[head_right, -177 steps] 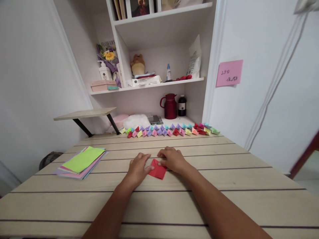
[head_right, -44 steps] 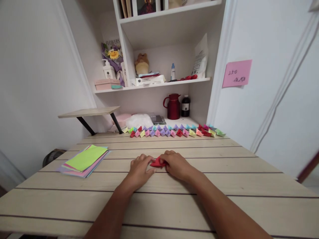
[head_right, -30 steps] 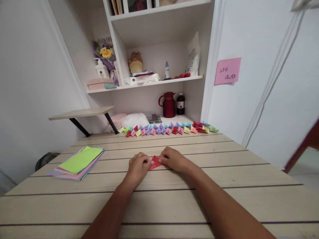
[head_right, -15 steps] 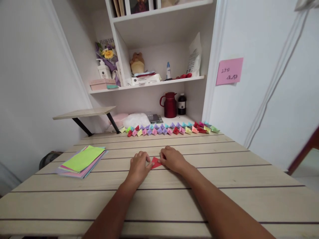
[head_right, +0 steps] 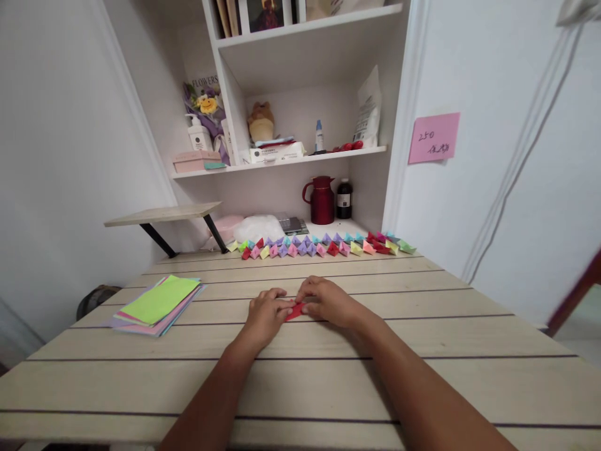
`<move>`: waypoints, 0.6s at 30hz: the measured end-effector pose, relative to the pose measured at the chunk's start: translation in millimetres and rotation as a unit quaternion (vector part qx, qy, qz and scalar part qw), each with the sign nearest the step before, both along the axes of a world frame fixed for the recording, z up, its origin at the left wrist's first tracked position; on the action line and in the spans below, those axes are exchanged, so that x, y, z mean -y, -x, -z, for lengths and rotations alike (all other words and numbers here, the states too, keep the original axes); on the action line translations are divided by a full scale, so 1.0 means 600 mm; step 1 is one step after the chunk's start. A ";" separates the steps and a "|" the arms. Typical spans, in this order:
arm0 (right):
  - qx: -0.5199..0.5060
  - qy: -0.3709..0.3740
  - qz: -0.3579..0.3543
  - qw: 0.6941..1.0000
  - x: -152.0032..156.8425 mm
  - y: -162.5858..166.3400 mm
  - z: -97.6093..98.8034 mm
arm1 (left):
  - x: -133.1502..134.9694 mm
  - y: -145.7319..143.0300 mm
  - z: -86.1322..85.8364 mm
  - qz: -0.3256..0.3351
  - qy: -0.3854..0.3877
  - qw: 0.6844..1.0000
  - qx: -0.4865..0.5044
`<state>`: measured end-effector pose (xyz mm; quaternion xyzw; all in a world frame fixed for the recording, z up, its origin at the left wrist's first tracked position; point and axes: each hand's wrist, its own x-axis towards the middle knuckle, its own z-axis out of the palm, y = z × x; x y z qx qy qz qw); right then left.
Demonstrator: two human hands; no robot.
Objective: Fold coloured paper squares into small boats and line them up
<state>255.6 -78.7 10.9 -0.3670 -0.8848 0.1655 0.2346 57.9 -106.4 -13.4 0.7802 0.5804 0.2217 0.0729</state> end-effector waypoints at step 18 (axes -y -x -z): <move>0.070 -0.031 -0.004 0.997 -0.003 -0.004 0.001 | -0.006 0.010 -0.007 0.017 0.045 0.998 0.039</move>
